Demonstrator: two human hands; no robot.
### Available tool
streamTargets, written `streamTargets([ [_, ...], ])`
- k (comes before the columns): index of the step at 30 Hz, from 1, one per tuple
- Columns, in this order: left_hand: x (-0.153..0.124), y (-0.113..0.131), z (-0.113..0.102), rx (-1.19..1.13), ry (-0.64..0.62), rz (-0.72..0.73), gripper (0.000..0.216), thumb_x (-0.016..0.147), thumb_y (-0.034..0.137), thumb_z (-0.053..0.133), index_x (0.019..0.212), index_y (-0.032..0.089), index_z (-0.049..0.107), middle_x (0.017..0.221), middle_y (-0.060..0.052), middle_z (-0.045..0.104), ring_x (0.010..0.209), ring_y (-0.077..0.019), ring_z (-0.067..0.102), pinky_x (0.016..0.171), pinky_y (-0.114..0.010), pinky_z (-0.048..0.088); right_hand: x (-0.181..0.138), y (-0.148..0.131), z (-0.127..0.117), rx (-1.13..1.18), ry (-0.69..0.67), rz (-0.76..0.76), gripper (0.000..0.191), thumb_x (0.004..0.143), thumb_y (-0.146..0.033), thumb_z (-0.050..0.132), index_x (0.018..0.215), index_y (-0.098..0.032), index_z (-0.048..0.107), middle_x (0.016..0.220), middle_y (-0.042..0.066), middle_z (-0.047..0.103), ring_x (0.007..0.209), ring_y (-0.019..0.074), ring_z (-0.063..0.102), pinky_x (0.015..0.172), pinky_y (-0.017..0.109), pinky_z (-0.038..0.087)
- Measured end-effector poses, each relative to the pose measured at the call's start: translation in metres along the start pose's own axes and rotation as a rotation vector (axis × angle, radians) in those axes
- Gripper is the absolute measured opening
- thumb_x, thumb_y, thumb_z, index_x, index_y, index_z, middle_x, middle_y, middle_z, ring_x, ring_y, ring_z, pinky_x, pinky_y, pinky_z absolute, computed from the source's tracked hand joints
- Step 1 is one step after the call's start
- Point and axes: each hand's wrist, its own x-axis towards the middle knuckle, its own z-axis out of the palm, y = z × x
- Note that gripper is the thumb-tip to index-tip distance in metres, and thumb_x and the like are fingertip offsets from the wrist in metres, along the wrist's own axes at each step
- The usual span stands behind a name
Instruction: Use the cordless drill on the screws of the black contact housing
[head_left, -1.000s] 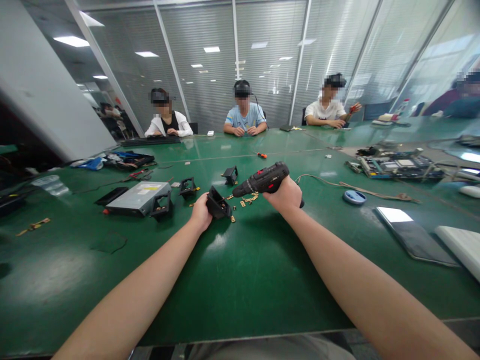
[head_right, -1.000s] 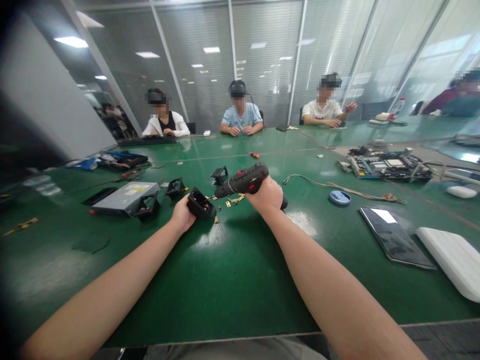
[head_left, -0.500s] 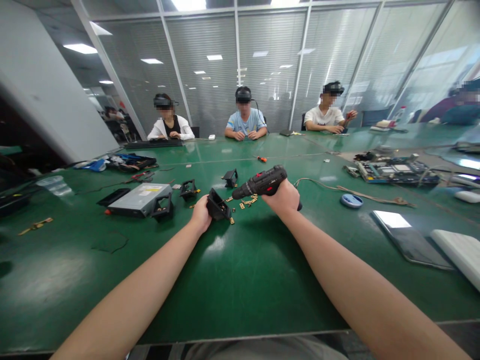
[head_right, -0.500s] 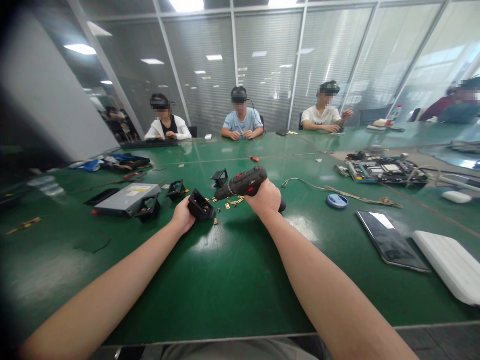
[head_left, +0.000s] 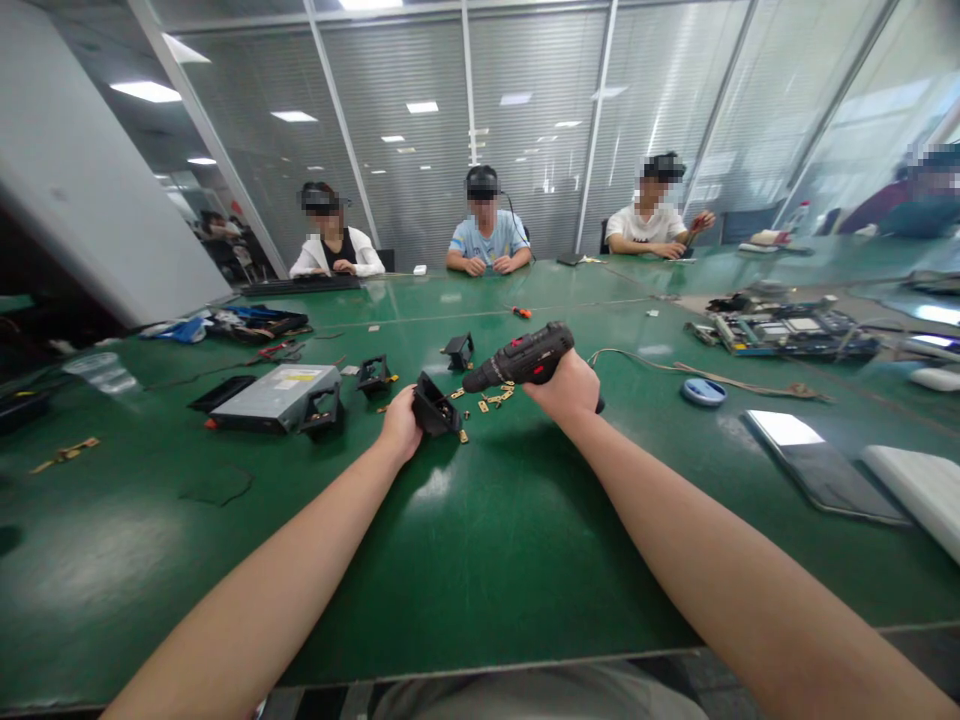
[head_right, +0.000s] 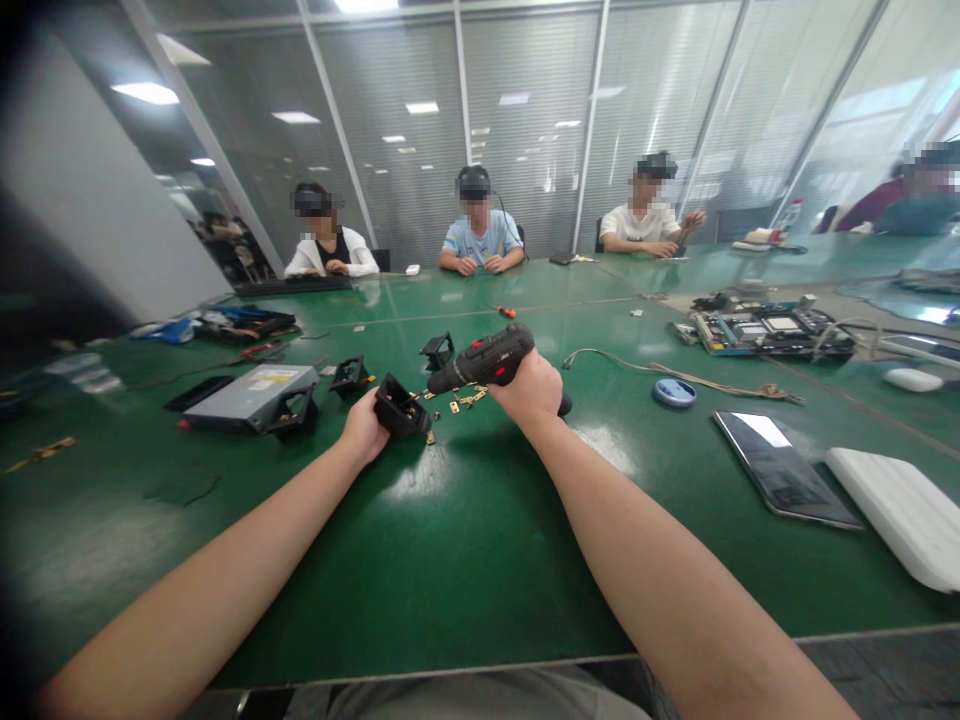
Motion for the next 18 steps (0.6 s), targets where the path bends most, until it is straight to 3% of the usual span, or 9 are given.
streamTargets([
  [18,0.0016,-0.0005,-0.0027,0.041,-0.032,-0.016,0.014,0.081,0.033,0.069,0.085,0.019,0.069,0.080,-0.004,0.072,0.074,-0.0234,0.071,0.076,-0.036,0.058,-0.0004,0.0002,-0.0014,0.005,0.022,-0.004,0.053,0.070,-0.048,0.081,0.111,-0.019,0.062,0.102,0.013,0.079,0.095,0.0387,0.077,0.080,0.043,0.058],
])
